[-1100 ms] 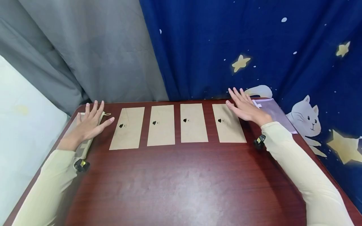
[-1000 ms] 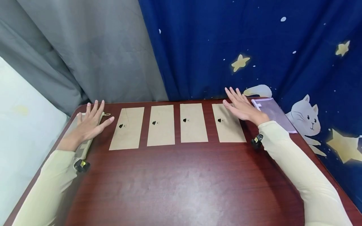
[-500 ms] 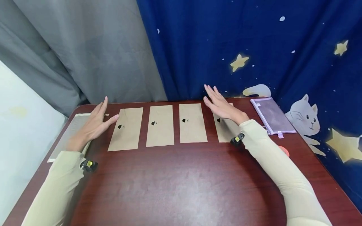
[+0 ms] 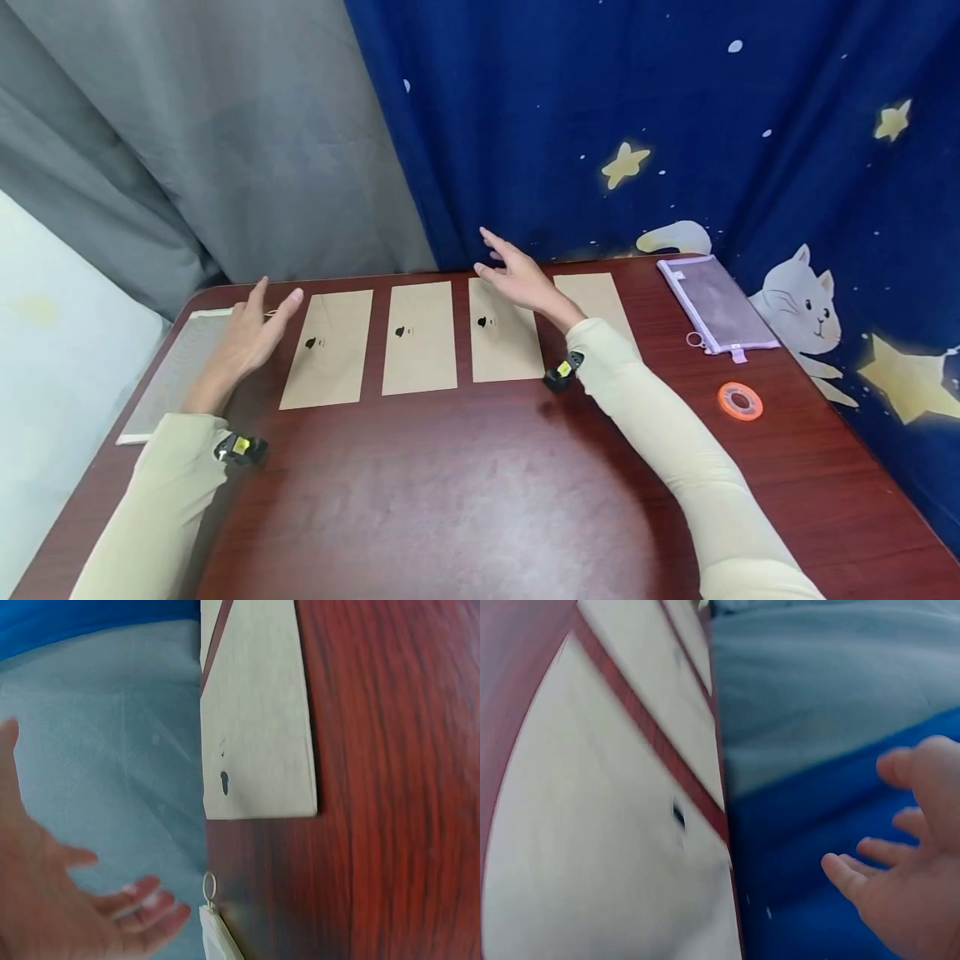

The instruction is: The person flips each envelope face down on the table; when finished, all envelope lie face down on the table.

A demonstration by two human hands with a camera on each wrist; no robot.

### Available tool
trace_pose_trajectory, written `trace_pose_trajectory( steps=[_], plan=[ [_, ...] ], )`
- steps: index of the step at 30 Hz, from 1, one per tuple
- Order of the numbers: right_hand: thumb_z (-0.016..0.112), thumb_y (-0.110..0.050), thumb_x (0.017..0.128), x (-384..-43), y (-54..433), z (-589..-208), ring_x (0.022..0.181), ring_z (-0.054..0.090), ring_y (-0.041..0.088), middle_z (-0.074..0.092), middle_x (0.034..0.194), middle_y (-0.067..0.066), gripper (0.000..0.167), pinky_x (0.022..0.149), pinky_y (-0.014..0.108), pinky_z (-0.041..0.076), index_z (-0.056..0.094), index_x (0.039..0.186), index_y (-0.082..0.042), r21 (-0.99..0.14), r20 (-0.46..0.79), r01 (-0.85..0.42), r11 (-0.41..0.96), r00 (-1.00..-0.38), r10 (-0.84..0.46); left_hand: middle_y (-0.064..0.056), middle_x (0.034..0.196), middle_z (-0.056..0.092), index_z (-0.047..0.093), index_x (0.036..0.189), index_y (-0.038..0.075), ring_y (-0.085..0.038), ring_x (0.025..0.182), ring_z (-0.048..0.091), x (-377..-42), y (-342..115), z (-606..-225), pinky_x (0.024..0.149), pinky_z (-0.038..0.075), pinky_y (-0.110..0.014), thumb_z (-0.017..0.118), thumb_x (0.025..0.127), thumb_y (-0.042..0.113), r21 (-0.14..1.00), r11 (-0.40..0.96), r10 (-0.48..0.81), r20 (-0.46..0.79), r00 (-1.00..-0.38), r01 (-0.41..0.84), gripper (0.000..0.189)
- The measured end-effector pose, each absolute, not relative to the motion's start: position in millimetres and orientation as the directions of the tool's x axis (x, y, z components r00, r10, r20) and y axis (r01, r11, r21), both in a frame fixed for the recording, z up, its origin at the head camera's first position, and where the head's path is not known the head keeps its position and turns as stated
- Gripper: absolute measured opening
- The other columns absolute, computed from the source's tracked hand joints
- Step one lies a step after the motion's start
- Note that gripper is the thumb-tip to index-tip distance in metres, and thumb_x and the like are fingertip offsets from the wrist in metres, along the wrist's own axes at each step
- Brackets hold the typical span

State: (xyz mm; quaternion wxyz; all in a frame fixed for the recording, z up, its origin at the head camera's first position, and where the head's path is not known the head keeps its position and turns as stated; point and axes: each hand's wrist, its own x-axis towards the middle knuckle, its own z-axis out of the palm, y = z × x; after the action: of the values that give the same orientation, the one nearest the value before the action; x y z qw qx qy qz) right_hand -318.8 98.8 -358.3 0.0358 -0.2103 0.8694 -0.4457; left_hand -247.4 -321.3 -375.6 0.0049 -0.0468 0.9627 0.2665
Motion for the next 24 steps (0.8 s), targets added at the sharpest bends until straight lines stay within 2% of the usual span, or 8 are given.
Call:
trace_pose_trajectory(
  steps=[4,8,11,16,18,21,22,24],
  plan=[
    [0.057,-0.025,0.104,-315,75,-359,0.142,0.048,0.029,0.036,0.162,0.01,0.066,0.116,0.044,0.045,0.025,0.161,-0.019,-0.905,0.038,-0.173,0.388,-0.943,-0.331,-0.043,0.153,0.025,0.002,0.161,0.002,-0.059,0.141,0.028,-248,-320,-373,0.112,0.026,-0.074,0.019,0.096,0.077,0.506,0.849,-0.165,-0.022,-0.986,-0.153,0.101],
    [0.056,-0.015,0.103,-311,57,-361,0.138,0.052,0.032,0.036,0.161,0.018,0.066,0.117,0.044,0.044,0.024,0.161,-0.012,-0.985,-0.081,0.025,0.169,-0.94,-0.332,-0.039,0.157,0.024,0.005,0.161,0.0,-0.058,0.145,0.024,-250,-316,-372,0.116,0.023,-0.072,0.012,0.092,0.083,0.497,0.842,-0.187,-0.099,-0.977,-0.211,0.108],
    [0.054,-0.008,0.103,-309,45,-363,0.14,0.05,0.035,0.037,0.159,0.023,0.066,0.118,0.044,0.042,0.02,0.161,-0.007,-0.986,-0.164,0.167,0.025,-0.91,-0.38,-0.036,0.16,0.018,0.003,0.161,0.0,-0.056,0.147,0.02,-251,-315,-372,0.118,0.02,-0.071,0.007,0.09,0.085,0.515,0.821,-0.185,-0.169,-0.968,-0.247,0.111],
    [0.052,-0.006,0.104,-308,25,-366,0.143,0.045,0.039,0.037,0.159,0.023,0.065,0.118,0.043,0.042,0.019,0.16,-0.004,-0.949,-0.251,0.31,-0.06,-0.857,-0.451,-0.033,0.163,0.015,0.005,0.161,0.001,-0.056,0.148,0.017,-253,-312,-370,0.119,0.019,-0.07,0.002,0.089,0.085,0.543,0.799,-0.161,-0.221,-0.962,-0.258,0.111],
    [0.051,-0.005,0.104,-307,16,-368,0.142,0.045,0.041,0.034,0.161,0.024,0.064,0.117,0.044,0.043,0.02,0.16,-0.002,-0.932,-0.272,0.35,-0.088,-0.84,-0.469,-0.034,0.162,0.017,0.005,0.161,0.002,-0.055,0.147,0.023,-253,-311,-369,0.119,0.021,-0.07,0.001,0.089,0.085,0.547,0.795,-0.16,-0.229,-0.96,-0.263,0.11],
    [0.049,-0.002,0.104,-306,3,-371,0.142,0.044,0.043,0.03,0.162,0.025,0.06,0.117,0.045,0.043,0.022,0.158,0.002,-0.898,-0.302,0.419,-0.131,-0.807,-0.507,-0.036,0.159,0.023,0.007,0.161,0.0,-0.054,0.139,0.039,-253,-309,-368,0.116,0.029,-0.068,0.0,0.089,0.084,0.55,0.791,-0.163,-0.233,-0.959,-0.268,0.111],
    [0.048,-0.002,0.105,-306,-1,-372,0.143,0.043,0.043,0.029,0.162,0.025,0.059,0.117,0.046,0.043,0.023,0.158,0.002,-0.885,-0.315,0.444,-0.142,-0.794,-0.521,-0.037,0.154,0.032,0.012,0.16,-0.001,-0.053,0.132,0.047,-252,-308,-368,0.111,0.035,-0.067,-0.001,0.089,0.084,0.547,0.791,-0.171,-0.234,-0.957,-0.275,0.112],
    [0.047,-0.002,0.105,-306,-10,-374,0.144,0.041,0.043,0.029,0.162,0.026,0.056,0.118,0.047,0.041,0.025,0.157,0.004,-0.857,-0.339,0.491,-0.157,-0.767,-0.545,-0.037,0.138,0.047,0.033,0.152,-0.003,-0.048,0.113,0.059,-253,-306,-368,0.101,0.047,-0.06,0.001,0.088,0.085,0.564,0.773,-0.195,-0.223,-0.955,-0.29,0.113]
  ],
)
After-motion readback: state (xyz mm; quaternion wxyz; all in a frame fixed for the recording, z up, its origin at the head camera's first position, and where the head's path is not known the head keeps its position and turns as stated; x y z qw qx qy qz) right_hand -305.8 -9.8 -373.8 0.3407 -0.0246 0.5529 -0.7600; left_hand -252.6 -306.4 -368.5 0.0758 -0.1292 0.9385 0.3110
